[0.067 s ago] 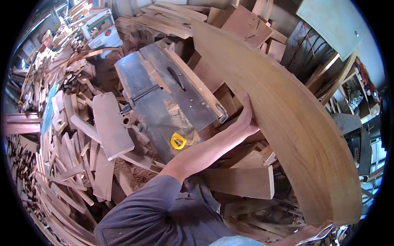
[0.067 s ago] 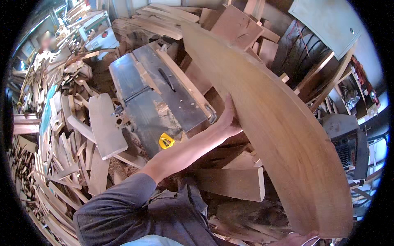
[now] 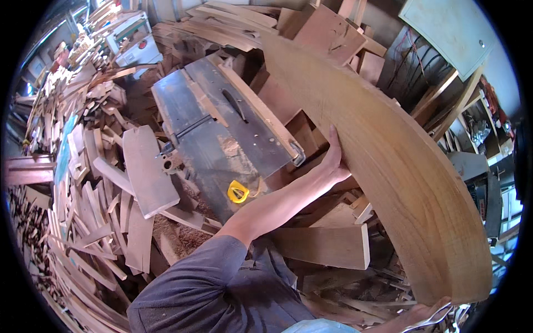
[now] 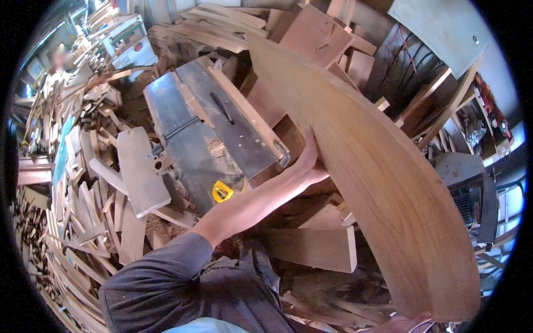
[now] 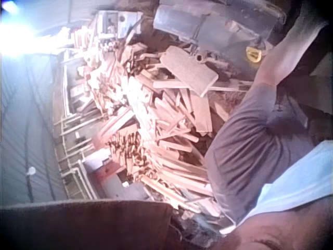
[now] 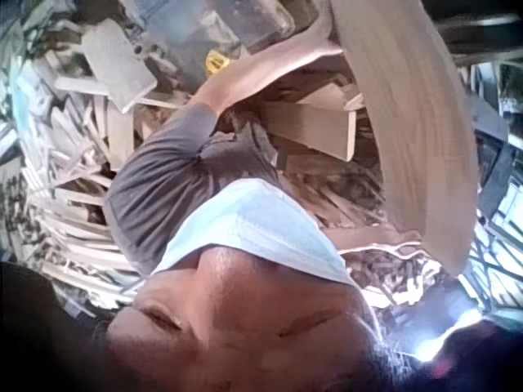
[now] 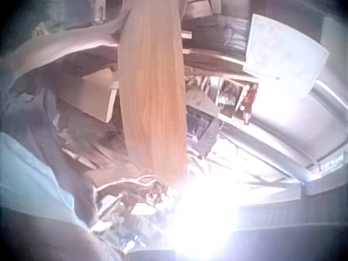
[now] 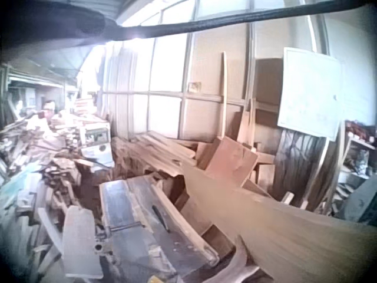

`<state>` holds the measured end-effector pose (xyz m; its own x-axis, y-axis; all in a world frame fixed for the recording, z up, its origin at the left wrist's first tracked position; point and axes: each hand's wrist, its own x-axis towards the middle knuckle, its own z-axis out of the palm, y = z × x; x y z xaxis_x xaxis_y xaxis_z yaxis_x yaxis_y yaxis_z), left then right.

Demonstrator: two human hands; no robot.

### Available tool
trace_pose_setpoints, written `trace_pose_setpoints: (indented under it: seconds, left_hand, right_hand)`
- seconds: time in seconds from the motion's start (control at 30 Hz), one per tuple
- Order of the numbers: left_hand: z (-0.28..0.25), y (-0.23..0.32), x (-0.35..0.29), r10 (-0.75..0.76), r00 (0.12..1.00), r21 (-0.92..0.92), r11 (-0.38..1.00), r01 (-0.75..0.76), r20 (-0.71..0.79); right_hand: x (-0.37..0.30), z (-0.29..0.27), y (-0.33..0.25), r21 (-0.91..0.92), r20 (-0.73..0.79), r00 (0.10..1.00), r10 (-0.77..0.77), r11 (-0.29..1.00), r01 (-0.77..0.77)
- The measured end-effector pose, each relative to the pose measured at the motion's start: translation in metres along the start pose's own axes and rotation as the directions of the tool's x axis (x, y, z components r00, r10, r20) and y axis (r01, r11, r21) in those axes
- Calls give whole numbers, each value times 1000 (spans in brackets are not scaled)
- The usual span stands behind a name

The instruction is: The person searches through a pile of wood scraps, measures a wooden board with a tape measure, and picks up and turns over different wooden planks by hand.

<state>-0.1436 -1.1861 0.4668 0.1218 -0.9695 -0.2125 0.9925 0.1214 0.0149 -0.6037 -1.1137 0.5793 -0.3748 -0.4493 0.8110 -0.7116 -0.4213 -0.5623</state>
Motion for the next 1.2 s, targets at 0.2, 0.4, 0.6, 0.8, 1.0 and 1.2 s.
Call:
trace_pose_setpoints:
  seconds: [0.2, 0.4, 0.6, 0.8, 1.0, 1.2]
  left_hand:
    - [-27, 4, 87, -116, 964, -179, 981, 74, -239]
    - [-39, 41, 132, -35, 942, -133, 991, -10, -335]
    - [-36, 95, 74, -156, 988, 935, 348, 68, -14]
    - [-57, 128, -140, -181, 978, 958, 248, 147, -103]
    - [-188, 146, -376, 750, 477, 737, 621, -267, -458]
    - [-328, 61, -527, 518, -197, 529, 638, -560, -833]
  right_hand:
    - [53, 90, -62, 39, 235, 972, 15, 999, -25]
    - [119, 222, -111, -42, 509, 842, -179, 972, 232]
    - [103, 431, -220, 81, 677, 599, -427, 853, 516]
    - [81, 533, -249, -54, 737, 618, -274, 887, 458]
    - [85, 590, -293, 15, 753, 542, -372, 834, 551]
    - [67, 602, -361, 135, 695, 512, -505, 791, 596]
